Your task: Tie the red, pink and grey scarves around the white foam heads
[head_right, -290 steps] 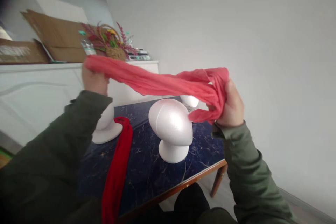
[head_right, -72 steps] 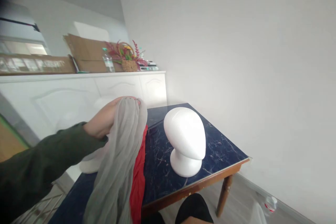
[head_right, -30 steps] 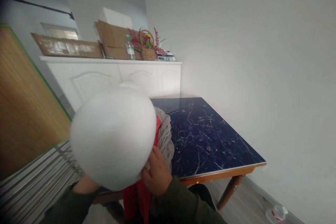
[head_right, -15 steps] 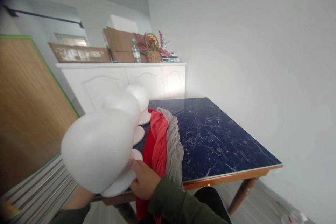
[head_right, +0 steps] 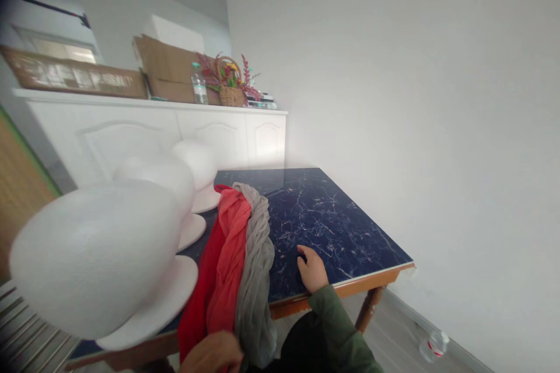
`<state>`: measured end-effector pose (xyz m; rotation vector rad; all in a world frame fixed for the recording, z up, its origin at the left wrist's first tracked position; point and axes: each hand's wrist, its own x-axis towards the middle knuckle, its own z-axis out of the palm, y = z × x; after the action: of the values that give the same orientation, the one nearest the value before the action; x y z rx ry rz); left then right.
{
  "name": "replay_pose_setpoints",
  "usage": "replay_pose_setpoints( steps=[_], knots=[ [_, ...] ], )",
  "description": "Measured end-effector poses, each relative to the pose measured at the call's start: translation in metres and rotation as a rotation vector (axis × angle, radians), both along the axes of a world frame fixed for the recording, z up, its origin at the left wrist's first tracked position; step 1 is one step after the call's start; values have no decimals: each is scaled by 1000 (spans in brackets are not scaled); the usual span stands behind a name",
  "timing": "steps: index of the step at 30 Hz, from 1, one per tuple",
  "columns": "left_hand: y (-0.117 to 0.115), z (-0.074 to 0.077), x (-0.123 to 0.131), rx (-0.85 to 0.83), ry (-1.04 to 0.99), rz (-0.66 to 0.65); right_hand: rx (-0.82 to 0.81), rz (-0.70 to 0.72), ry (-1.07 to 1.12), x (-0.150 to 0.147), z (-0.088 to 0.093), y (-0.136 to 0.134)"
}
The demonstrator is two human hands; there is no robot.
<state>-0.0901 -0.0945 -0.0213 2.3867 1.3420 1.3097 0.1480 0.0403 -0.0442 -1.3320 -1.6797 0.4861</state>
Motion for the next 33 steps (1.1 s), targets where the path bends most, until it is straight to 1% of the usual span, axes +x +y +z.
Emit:
replay_pose_setpoints(
  steps=[1, 2, 3, 4, 5, 6, 8, 9, 11, 12, 14, 16, 20, 28, 33],
  knots=[
    [10, 11, 22, -20, 24, -96, -13, 12, -46, 0, 0, -1],
    [23, 21, 44, -98, 89, -244, -13, 38, -104, 0, 1, -2],
    [38, 28, 64, -144, 104, -304, -3, 72, -163, -2, 3, -5],
    [54, 32, 81, -147, 102, -300, 10, 105, -215, -3, 6, -7],
    [69, 32, 96, -164, 135, -266, 23, 135, -255, -4, 8, -8],
    [83, 28, 108, -207, 173, -191, 35, 161, -285, -5, 10, -9],
    [105, 14, 122, -300, 234, -51, 46, 166, -318, -6, 13, -10],
    [112, 5, 125, -335, 254, -13, 45, 148, -328, -7, 14, -9],
    [119, -11, 124, -357, 274, -6, 46, 115, -345, -8, 14, -9],
    [120, -16, 122, -353, 281, -17, 48, 104, -346, -9, 13, -9],
    [120, -23, 118, -347, 295, -23, 58, 98, -329, -11, 12, -10],
    [119, -24, 116, -337, 300, -20, 62, 99, -310, -12, 11, -11],
    [117, -22, 117, -318, 296, -27, 43, 92, -301, -12, 10, -12],
    [115, -19, 116, -325, 300, -37, 40, 98, -291, -13, 16, -15],
    [115, -18, 116, -321, 296, -40, 54, 111, -266, -13, 15, -15]
  ],
)
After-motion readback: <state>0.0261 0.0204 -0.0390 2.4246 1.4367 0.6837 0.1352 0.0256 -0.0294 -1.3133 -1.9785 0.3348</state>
